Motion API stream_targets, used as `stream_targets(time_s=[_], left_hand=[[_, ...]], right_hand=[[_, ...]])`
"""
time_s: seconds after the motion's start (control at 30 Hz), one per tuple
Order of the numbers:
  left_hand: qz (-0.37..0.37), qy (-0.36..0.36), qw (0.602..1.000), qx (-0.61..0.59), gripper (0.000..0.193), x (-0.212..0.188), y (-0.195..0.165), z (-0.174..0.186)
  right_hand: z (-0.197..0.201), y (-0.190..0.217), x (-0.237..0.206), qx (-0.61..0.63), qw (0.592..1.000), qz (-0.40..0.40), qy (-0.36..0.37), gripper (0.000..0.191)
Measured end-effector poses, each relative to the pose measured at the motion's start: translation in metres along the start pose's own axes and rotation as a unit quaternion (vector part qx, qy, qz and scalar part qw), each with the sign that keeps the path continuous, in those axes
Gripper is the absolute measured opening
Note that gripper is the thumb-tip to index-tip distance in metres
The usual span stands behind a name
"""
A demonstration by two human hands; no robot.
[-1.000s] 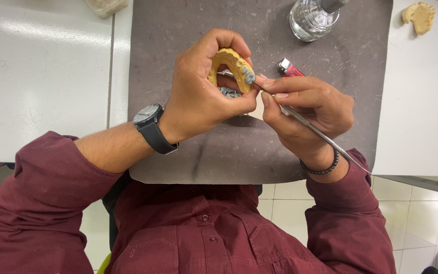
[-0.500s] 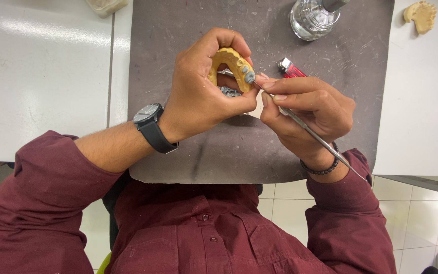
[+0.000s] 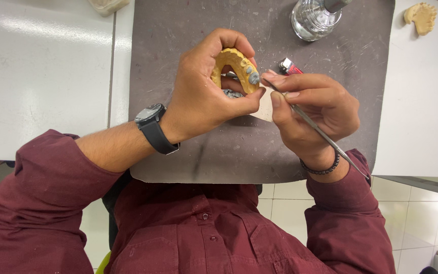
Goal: The person holds a dental stone model with a partial denture setup in one hand and uses a metal wax carver to sculpt and refine the wax around the artificial teeth, rotating the model to reach different surfaces. They occasionally dip the tool tip into a small box of dark material and continue shaping the wax on the model.
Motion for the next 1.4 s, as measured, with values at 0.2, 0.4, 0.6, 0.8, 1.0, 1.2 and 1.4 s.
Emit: stream_targets(time_s=[0.2,0.4,0.6,0.8,1.0,1.2,1.4], left_hand=[[0.040,0.029,0.997,-0.060,0.051,-0.001,0.006,-0.002],[0.027,0.040,0.992,-0.113,0.054,-0.001,0.007,-0.005],[0.010,0.038,0.993,-0.113,0.049,-0.003,0.010,-0.006],[0.002,0.032,0.994,-0.108,0.048,-0.005,0.011,-0.009],[0.008,0.027,0.994,-0.101,0.049,-0.005,0.012,-0.010],[0.008,0.027,0.994,-0.106,0.048,-0.006,0.013,-0.010],[-0.001,0.029,0.995,-0.096,0.048,-0.006,0.014,-0.009]], right_hand=[[0.005,-0.006,0.004,0.106,0.988,-0.073,-0.080,0.021],[0.009,-0.014,0.007,0.173,0.974,-0.118,-0.089,0.020],[0.006,-0.019,-0.002,0.117,0.987,-0.091,-0.064,0.020],[0.004,-0.018,-0.014,0.054,0.995,-0.067,-0.048,0.023],[0.003,-0.013,-0.010,0.003,0.999,-0.044,-0.030,0.023],[0.002,-0.010,-0.008,-0.006,0.999,-0.038,-0.023,0.022],[0.001,-0.011,-0.007,-0.006,0.999,-0.033,-0.024,0.021]])
Point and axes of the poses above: each hand's wrist, its own x-axis towards the middle knuckle, its own z-axis out of the back of the hand, y = z × x, the point moved 5 cm from there along x, towards the middle knuckle, and after that the axes turned 2 degrees about y, right-handed, at the moved point
